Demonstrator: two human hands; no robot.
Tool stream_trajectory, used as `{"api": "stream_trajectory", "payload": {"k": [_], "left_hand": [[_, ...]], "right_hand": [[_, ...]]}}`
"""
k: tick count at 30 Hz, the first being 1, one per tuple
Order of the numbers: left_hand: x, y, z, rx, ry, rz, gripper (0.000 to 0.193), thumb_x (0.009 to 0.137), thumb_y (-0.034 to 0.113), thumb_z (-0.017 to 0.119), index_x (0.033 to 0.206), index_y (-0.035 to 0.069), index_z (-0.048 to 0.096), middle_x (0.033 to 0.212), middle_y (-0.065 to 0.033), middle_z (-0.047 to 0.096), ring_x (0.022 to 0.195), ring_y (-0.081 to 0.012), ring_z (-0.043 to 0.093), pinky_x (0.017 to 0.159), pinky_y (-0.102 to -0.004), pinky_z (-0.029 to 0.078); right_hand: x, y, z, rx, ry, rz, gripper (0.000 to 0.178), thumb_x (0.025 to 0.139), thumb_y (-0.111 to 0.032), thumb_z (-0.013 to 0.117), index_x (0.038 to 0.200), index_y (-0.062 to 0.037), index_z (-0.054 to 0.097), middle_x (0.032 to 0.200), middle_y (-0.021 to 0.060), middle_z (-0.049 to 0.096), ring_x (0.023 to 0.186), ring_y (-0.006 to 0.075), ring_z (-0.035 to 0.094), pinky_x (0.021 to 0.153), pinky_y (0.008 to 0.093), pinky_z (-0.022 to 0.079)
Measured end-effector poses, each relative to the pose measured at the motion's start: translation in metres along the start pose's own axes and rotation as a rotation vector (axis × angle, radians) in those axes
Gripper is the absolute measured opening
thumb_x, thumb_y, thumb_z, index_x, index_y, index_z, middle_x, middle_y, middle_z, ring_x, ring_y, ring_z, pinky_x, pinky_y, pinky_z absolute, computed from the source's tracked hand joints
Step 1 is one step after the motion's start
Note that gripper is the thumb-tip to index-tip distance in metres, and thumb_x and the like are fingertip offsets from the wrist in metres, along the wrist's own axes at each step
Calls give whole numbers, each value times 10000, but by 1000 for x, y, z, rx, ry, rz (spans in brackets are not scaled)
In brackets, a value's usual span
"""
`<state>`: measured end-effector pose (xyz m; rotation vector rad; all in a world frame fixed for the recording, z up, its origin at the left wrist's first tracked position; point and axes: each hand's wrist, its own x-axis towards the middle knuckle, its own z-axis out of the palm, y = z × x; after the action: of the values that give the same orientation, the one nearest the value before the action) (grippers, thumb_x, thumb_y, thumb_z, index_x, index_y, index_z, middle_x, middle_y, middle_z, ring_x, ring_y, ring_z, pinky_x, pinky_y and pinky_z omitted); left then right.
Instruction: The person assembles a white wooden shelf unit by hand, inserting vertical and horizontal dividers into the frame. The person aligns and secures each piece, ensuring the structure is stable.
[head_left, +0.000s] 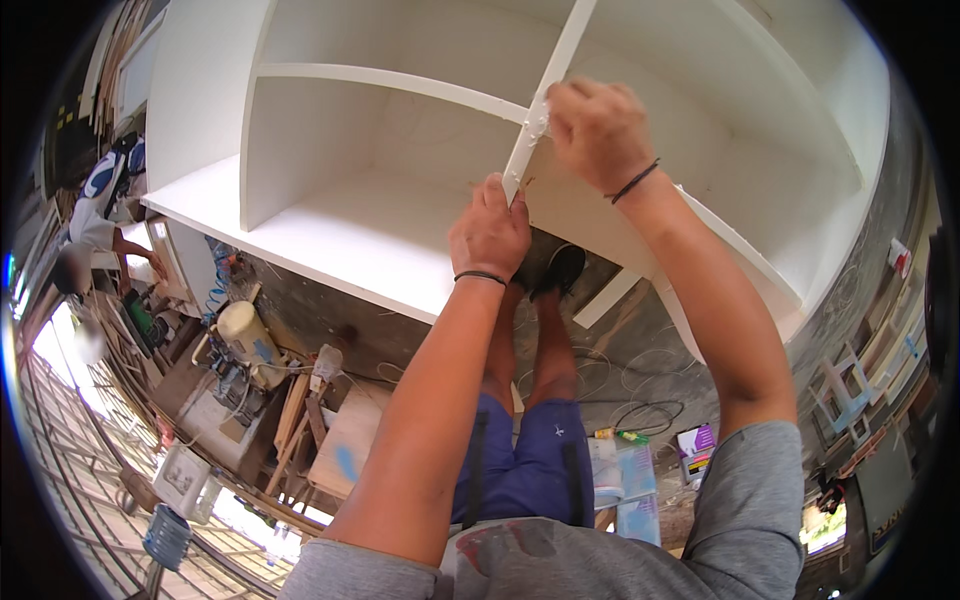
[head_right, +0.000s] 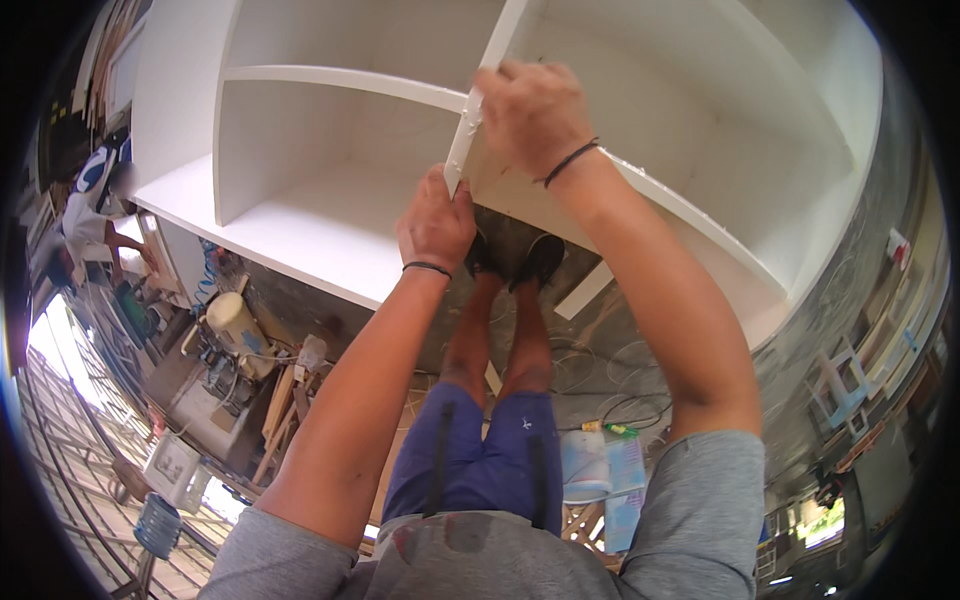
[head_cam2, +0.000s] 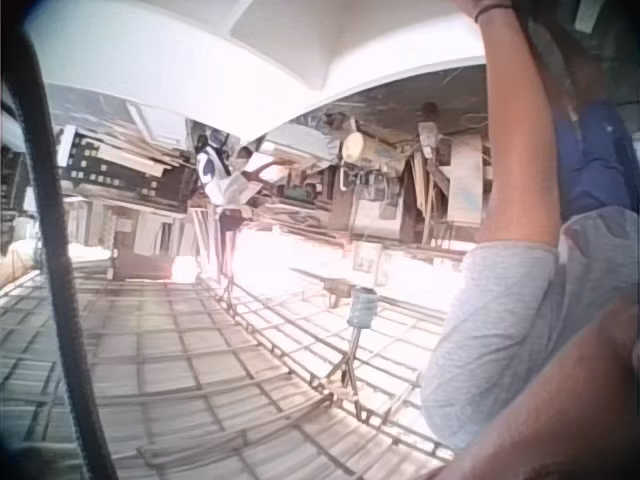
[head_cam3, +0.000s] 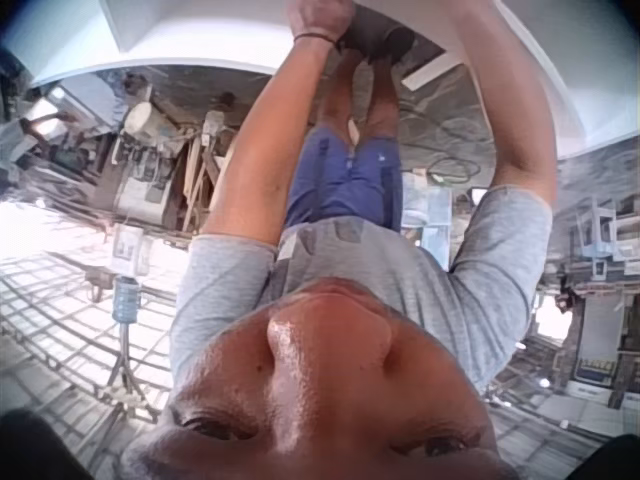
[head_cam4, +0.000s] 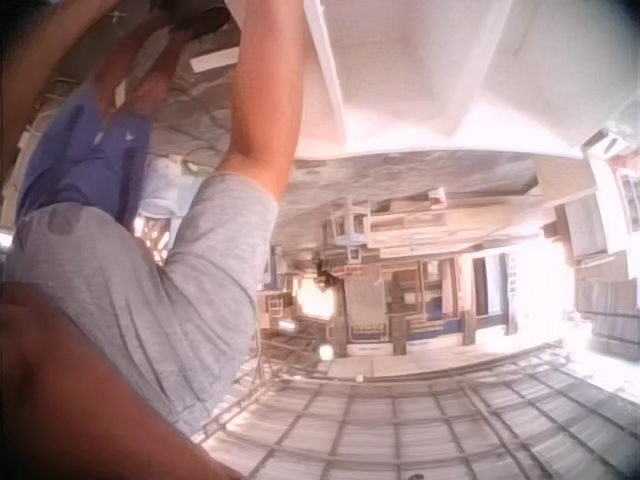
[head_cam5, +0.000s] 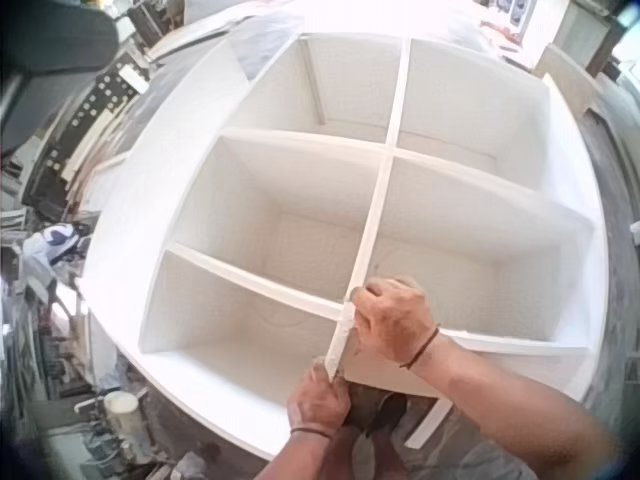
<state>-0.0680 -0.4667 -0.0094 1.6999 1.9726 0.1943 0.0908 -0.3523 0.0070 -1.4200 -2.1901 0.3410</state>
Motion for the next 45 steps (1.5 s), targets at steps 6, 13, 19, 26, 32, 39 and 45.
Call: {"api": "stream_trajectory", "payload": {"k": [6,13,19,26,32,39,45], "left_hand": [[1,4,-2,-25,-41,-9,344,937,312,495,1205,98,482,1067,-143,623,884,-392,623,706,-490,504],[-2,1,1,-39,-12,13,351,937,311,495,1209,89,477,1068,-146,622,886,-390,623,713,-490,504],[-1,3,0,-32,-34,-11,342,936,302,496,1208,95,473,1063,-149,620,887,-391,620,718,-486,503],[-1,3,1,-23,-15,11,342,934,295,502,1208,94,472,1060,-151,619,877,-398,619,718,-488,501],[-1,1,2,-22,-8,11,348,935,297,504,1213,89,474,1074,-161,617,893,-403,615,727,-490,500],[-1,5,2,24,-7,22,384,934,301,501,1219,47,468,1066,-158,608,872,-381,628,700,-477,516],[0,0,5,-20,44,44,346,937,304,494,1201,79,496,1035,-176,635,883,-407,616,709,-488,497]], "right_hand": [[-7,-14,5,-60,-12,-13,52,749,-122,636,800,-120,629,696,34,570,678,247,605,632,380,458],[1,2,-2,-34,-25,85,41,774,-109,624,812,-104,610,721,62,585,691,270,613,643,390,470],[-6,-1,-1,81,27,-91,41,789,-103,611,829,-95,621,737,70,605,674,283,613,606,397,482],[-14,-4,12,255,140,252,21,814,-90,606,832,-79,610,759,101,618,684,336,606,608,436,487],[-4,23,5,369,109,110,37,803,-98,616,822,-69,605,782,113,624,693,346,596,614,441,471],[-3,18,16,222,262,237,41,793,-115,619,827,-95,609,756,104,613,689,335,613,610,432,492],[-5,19,4,267,105,177,49,811,-108,624,800,-71,593,731,114,603,670,333,602,579,409,478]]}}
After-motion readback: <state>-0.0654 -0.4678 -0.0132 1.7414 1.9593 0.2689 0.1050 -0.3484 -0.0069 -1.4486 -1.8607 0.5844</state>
